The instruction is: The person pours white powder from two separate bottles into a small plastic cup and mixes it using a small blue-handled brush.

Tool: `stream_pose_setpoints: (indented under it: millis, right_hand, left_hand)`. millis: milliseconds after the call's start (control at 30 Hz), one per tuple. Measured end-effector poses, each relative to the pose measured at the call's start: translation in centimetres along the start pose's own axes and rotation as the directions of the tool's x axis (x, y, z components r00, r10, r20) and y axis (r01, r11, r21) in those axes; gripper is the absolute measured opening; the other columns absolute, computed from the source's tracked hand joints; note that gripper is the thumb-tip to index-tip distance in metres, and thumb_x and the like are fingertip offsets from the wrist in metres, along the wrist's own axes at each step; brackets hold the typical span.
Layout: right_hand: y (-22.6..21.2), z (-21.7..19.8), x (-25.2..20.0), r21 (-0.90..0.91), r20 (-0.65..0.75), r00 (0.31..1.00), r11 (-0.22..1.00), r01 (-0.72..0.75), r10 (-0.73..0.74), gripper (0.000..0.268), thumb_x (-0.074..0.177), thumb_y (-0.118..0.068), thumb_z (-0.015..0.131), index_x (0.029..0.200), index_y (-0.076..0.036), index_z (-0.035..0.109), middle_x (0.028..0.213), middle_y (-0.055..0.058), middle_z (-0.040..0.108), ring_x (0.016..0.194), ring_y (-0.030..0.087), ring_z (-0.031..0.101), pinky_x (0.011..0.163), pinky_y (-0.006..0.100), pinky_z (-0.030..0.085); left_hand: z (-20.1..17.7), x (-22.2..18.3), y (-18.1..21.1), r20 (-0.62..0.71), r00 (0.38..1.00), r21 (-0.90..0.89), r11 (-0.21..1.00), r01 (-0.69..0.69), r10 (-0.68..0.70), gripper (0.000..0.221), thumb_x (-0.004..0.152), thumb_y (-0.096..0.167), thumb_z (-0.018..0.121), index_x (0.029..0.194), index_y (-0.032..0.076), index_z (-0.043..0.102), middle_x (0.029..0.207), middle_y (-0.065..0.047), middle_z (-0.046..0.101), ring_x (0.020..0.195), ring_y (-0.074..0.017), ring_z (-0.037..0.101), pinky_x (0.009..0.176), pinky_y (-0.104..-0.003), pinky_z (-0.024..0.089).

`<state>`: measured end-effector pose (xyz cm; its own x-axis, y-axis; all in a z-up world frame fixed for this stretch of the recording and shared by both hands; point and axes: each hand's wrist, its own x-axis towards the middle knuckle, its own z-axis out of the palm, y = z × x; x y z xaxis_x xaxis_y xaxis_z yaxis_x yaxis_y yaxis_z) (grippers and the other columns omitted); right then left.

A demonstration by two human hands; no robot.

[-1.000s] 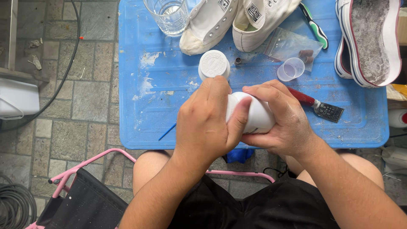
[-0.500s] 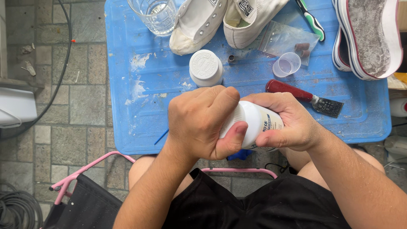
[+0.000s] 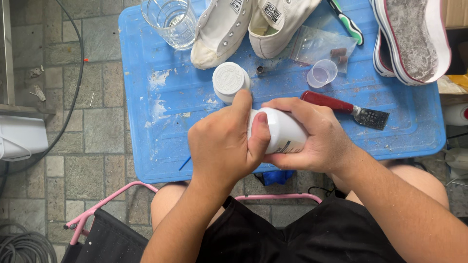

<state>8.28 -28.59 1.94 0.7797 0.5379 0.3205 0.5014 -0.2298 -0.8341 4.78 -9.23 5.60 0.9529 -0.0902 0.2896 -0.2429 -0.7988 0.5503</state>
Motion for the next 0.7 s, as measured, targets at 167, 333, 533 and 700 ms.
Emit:
stream_pose_setpoints:
  millis: [167,333,533,700]
  right_hand:
    - [0.6,0.1,-0.2,0.631,0.483,0.85,0.589,-0.505,0.21,0.077,0.061,-0.025,0.099,0.128,-0.006,0.065,0.111,0.003,0.074,0.098,0.013,0.071,0.084,0.029,0.059]
    - [0.6,2.2,-1.1,0.683,0.675,0.735,0.323,-0.655,0.063,0.05,0.073,-0.012,0.095,0.115,0.0,0.07,0.114,0.009,0.073,0.108,0.02,0.071,0.096,0.034,0.059]
    - [-0.9,2.9,-1.1,0.638,0.507,0.826,0.538,-0.551,0.246,0.043,0.07,-0.011,0.088,0.109,-0.006,0.068,0.107,0.003,0.071,0.1,0.013,0.069,0.089,0.031,0.058]
    - [-1.9,3.1,-0.8,0.421,0.291,0.891,0.79,-0.446,0.348,0.048,0.069,-0.018,0.091,0.107,-0.009,0.064,0.098,0.006,0.076,0.089,0.015,0.075,0.079,0.032,0.063]
  left_hand:
    - [-1.1,-0.3,-1.4,-0.072,0.97,-0.632,0.742,-0.225,0.232,0.032,0.096,0.031,0.069,0.108,0.004,0.058,0.092,-0.017,0.068,0.088,-0.0314,0.069,0.085,-0.041,0.054]
    - [-1.0,-0.5,-2.2,0.114,0.955,-0.983,-0.11,0.149,0.275,0.026,0.104,0.02,0.074,0.11,0.001,0.057,0.067,-0.008,0.064,0.075,-0.0173,0.067,0.091,-0.034,0.055]
    - [-0.4,-1.1,-1.6,0.156,0.987,-0.985,0.075,0.158,-0.024,0.011,0.11,0.006,0.06,0.117,0.001,0.052,0.063,0.001,0.058,0.052,-0.0032,0.053,0.07,-0.027,0.055]
    - [0.8,-1.1,-0.4,0.138,0.959,-0.922,0.322,0.216,-0.248,0.016,0.105,0.0,0.062,0.114,0.0,0.049,0.072,-0.003,0.064,0.059,-0.0069,0.053,0.063,-0.024,0.046]
